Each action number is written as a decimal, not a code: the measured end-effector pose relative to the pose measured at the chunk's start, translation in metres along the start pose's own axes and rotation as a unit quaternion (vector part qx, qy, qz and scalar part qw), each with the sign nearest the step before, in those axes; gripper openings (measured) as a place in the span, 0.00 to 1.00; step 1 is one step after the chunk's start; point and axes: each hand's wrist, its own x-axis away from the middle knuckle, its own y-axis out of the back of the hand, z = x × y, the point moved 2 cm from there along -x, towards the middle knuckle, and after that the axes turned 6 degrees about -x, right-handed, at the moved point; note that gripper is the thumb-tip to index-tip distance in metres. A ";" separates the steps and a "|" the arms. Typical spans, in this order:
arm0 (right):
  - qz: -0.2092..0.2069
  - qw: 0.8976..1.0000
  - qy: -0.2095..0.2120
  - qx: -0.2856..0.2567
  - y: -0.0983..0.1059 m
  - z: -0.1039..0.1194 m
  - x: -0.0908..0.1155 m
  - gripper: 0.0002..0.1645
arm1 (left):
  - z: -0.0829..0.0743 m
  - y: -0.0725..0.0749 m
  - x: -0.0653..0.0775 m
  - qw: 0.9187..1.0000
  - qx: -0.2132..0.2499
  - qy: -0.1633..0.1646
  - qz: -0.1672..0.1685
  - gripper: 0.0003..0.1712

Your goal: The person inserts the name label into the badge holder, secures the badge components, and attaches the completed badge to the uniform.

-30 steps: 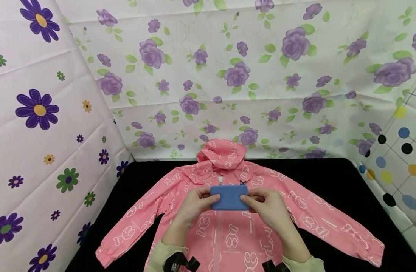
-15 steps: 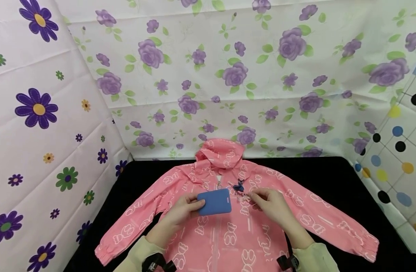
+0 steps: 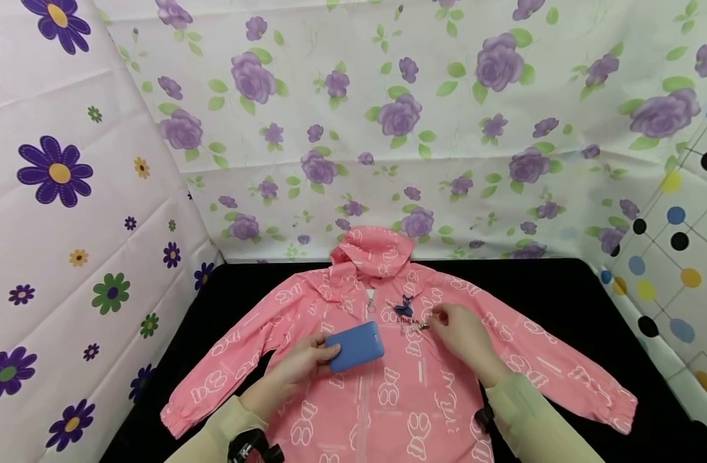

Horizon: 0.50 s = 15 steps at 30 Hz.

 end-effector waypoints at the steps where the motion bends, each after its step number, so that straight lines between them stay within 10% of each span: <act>1: 0.003 1.000 0.000 0.012 -0.001 0.001 -0.002 0.15 | 0.000 0.000 0.000 1.000 -0.002 -0.001 0.001 0.18; 15: 0.051 0.994 -0.076 0.064 -0.008 0.007 -0.013 0.23 | -0.004 -0.004 -0.009 1.000 -0.002 0.003 -0.015 0.22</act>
